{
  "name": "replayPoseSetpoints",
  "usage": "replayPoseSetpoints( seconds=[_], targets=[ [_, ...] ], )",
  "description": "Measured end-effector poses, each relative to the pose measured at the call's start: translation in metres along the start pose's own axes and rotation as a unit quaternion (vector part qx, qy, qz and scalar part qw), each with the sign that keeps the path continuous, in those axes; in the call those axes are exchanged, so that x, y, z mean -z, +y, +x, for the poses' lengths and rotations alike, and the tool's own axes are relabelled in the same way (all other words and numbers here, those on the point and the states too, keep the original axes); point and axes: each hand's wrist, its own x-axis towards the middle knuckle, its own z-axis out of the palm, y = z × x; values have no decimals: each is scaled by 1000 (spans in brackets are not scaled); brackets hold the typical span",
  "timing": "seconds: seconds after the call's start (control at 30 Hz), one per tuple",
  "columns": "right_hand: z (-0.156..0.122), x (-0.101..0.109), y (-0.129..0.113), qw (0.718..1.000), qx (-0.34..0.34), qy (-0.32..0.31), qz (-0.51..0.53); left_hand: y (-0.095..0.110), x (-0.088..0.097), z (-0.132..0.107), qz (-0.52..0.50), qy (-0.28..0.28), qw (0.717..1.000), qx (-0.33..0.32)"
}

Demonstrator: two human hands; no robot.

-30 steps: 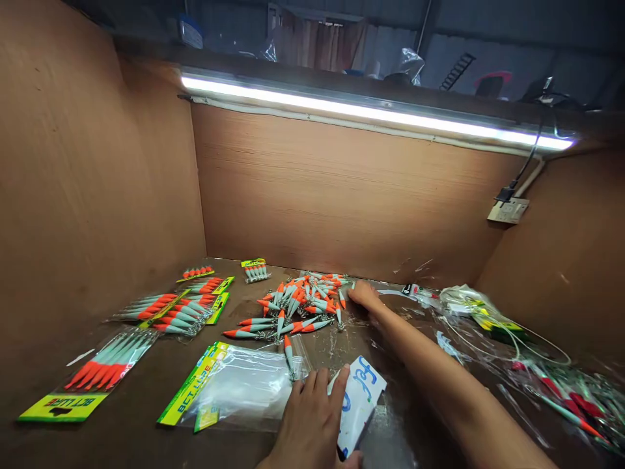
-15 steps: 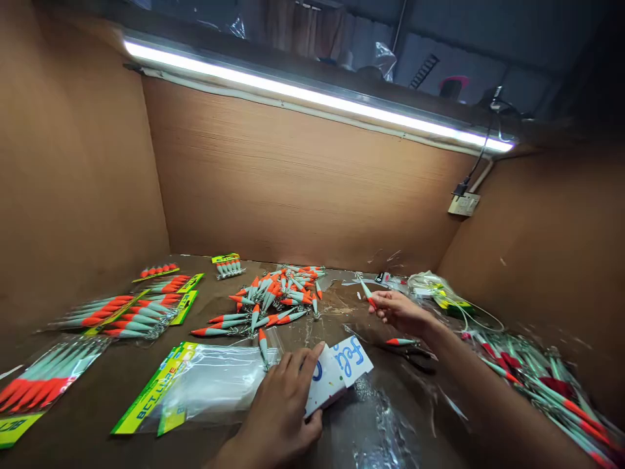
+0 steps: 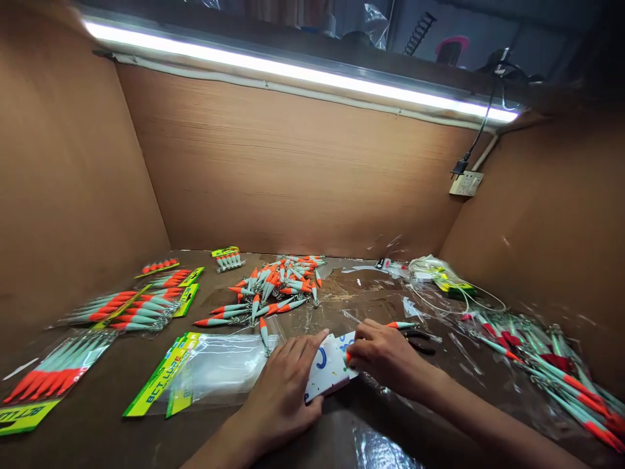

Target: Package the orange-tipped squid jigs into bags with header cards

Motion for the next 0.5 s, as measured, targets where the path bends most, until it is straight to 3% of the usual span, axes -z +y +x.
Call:
replayPoseSetpoints(
  seconds=[0.07,0.13,0.2,0.27,0.3,0.33,0.5],
  targets=[
    [11,1,-1,998,53,-33,27,-2,-1,-1,-2,0,1000,4],
    [23,9,10,983,104,-106,110,-6,0,-1,-3,-4,1000,13],
    [42,19,31,958,91,-184,203,-9,1,-1,-8,-9,1000,19],
    [71,24,53,958,-31,-181,221,-10,4,-1,-11,-12,1000,19],
    [88,22,62,967,-127,-132,178,-10,5,-1,-11,-14,1000,17],
    [107,18,68,968,-169,-104,151,-10,6,0,-10,-17,1000,15],
    [187,-26,71,953,-278,-77,97,-9,7,1,0,-16,1000,14]
  ],
)
